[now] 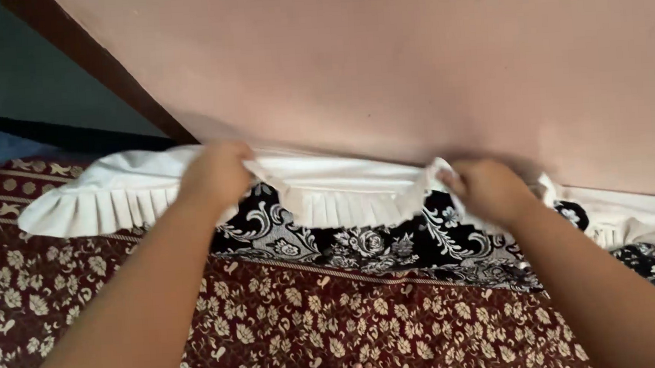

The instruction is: The person organizes household items including a water bottle, clothing, a hairbrush, and small packets across different rooms and surfaces.

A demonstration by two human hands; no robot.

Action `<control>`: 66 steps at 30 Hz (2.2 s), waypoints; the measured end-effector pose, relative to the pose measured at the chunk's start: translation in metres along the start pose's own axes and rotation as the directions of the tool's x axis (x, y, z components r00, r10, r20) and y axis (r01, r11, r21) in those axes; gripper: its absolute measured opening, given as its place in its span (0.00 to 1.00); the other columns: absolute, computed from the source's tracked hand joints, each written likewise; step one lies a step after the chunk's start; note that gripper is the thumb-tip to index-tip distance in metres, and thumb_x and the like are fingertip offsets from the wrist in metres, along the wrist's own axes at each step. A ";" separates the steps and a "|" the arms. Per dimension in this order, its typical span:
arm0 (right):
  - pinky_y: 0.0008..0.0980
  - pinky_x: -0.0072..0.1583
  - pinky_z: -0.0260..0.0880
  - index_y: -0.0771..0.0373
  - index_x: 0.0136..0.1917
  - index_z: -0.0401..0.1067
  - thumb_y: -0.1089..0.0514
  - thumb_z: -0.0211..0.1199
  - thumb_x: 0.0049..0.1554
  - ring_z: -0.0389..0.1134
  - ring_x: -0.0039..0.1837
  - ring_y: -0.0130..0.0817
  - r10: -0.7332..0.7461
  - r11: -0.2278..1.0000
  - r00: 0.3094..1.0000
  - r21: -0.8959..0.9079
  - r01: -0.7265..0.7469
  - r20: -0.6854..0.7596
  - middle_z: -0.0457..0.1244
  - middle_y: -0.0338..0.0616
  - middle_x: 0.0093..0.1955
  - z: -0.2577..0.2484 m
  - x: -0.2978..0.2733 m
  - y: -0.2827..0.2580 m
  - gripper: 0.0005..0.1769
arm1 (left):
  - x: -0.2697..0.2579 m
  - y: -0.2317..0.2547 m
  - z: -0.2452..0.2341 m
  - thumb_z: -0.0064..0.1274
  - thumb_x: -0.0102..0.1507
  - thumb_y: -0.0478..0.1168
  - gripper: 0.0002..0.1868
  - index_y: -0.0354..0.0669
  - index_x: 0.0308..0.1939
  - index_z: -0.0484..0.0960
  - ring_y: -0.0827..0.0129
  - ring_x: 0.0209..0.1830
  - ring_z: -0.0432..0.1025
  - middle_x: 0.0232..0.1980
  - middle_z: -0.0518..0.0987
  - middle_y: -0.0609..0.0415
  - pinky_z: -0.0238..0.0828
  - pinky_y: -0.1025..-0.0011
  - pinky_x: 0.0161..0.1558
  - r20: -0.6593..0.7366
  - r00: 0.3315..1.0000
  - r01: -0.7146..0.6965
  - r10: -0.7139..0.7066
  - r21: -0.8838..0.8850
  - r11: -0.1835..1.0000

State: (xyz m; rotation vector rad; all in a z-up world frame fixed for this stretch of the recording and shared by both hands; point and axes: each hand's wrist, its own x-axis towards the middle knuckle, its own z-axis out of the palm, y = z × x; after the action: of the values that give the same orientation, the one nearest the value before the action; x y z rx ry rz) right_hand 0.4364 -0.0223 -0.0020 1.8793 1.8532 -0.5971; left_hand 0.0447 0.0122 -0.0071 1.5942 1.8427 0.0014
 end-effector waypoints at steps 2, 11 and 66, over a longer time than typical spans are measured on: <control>0.46 0.54 0.73 0.61 0.53 0.77 0.44 0.49 0.68 0.75 0.44 0.51 0.067 0.994 0.996 0.094 -0.061 -0.064 0.71 0.54 0.41 0.003 0.009 0.009 0.22 | 0.019 -0.011 0.012 0.51 0.64 0.36 0.15 0.51 0.53 0.85 0.53 0.51 0.78 0.49 0.84 0.45 0.70 0.59 0.57 -0.055 0.997 0.052 -0.050 0.030 0.998; 0.56 0.53 0.67 0.63 0.48 0.77 0.47 0.54 0.65 0.69 0.51 0.60 0.341 0.934 0.792 0.278 -0.224 -0.506 0.69 0.58 0.46 0.058 0.001 0.009 0.19 | -0.049 -0.001 0.198 0.51 0.67 0.33 0.11 0.44 0.28 0.72 0.63 0.33 0.67 0.29 0.70 0.52 0.67 0.62 0.40 -0.552 0.594 -0.664 0.585 0.073 0.744; 0.56 0.79 0.23 0.48 0.79 0.50 0.42 0.53 0.63 0.36 0.85 0.45 -0.118 0.992 0.891 -0.021 0.122 -0.439 0.39 0.42 0.85 0.115 -0.034 -0.114 0.34 | -0.073 0.057 0.065 0.41 0.65 0.49 0.36 0.49 0.78 0.59 0.52 0.65 0.64 0.66 0.71 0.39 0.54 0.55 0.71 0.127 0.944 -0.320 0.303 0.143 0.937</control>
State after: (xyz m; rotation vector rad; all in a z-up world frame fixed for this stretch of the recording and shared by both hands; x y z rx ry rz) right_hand 0.3212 -0.1152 -0.0764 2.0406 2.2625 -0.2208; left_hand 0.1266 -0.0652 0.0029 1.9499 1.5263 -0.0895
